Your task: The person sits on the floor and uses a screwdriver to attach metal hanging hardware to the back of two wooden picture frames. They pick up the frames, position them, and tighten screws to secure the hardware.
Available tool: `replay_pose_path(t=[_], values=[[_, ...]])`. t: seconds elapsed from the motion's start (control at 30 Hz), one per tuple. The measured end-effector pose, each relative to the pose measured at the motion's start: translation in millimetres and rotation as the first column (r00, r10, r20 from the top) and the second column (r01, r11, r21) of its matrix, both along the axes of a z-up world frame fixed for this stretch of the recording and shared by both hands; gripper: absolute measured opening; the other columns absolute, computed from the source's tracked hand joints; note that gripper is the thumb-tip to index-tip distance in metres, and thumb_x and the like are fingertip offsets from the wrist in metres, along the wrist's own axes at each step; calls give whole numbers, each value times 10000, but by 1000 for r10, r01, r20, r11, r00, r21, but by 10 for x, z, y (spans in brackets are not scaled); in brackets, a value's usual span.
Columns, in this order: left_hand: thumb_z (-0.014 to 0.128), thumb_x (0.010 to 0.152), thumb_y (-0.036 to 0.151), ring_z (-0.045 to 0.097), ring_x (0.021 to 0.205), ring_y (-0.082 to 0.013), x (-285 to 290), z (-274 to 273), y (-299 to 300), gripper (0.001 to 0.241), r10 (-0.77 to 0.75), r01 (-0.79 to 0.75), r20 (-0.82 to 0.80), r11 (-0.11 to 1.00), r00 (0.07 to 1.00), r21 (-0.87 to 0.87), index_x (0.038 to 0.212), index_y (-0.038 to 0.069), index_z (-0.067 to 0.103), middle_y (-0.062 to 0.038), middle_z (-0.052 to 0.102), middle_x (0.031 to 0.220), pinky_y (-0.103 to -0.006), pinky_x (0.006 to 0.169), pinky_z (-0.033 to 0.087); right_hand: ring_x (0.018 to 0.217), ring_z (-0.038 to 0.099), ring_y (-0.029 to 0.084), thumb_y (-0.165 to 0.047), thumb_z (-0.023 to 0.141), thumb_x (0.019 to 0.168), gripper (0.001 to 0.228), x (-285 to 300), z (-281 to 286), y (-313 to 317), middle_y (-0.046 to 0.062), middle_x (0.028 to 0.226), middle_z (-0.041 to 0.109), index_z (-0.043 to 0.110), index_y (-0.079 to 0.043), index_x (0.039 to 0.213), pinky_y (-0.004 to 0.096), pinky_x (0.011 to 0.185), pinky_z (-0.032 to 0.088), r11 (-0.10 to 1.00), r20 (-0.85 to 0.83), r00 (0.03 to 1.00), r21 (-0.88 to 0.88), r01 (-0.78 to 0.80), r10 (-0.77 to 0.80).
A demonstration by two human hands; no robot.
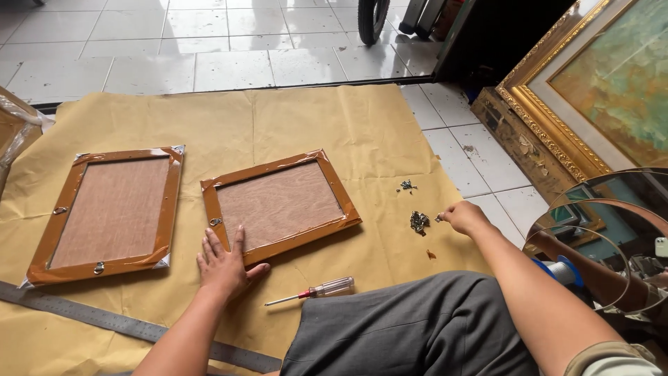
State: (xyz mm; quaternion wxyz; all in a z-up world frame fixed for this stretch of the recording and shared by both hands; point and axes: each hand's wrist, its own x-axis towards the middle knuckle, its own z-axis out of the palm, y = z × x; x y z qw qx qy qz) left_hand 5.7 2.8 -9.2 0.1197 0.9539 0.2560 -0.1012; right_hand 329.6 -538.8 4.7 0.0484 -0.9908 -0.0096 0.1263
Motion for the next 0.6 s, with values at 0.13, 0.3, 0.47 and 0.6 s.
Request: replay_pose_path(t=[0.13, 0.3, 0.47, 0.6], values=[[782, 861, 833, 122, 1711, -567, 12, -115, 20, 1281, -17, 17, 31, 1000, 999, 18, 1830, 385, 75, -405, 5, 1831, -703, 1331, 227, 1348, 751, 368, -497, 703, 993, 381, 112, -104, 127, 109, 1285, 880, 923, -293, 1227, 474, 1129, 604, 998, -84, 996, 55, -20, 25], [619, 817, 989, -79, 1726, -526, 66, -115, 33, 1356, 30, -30, -114, 1000, 993, 0, 1805, 434, -125, -369, -208, 1835, -650, 1348, 118, 1188, 731, 246, -433, 741, 1053, 339, -127, 329, 432, 22, 1328, 829, 900, -187, 1223, 379, 991, 536, 981, -198, 980, 182, 65, -28], [608, 823, 978, -83, 1724, -530, 61, -120, 41, 1333, 22, -22, -113, 1000, 993, -5, 1802, 443, -122, -370, -224, 1832, -657, 1347, 115, 1072, 743, 192, -427, 798, 1014, 231, -265, 496, 563, -20, 1197, 858, 937, -273, 1114, 374, 845, 541, 991, -199, 980, 131, 31, -5], [591, 831, 985, -98, 1726, -524, 73, -82, 37, 1341, 20, -21, -127, 1000, 992, -2, 1803, 436, -152, -371, -228, 1832, -638, 1358, 107, 904, 720, 185, -514, 857, 990, 244, -302, 546, 611, -40, 1023, 848, 905, -286, 915, 380, 700, 496, 995, -186, 982, 91, 39, -21]])
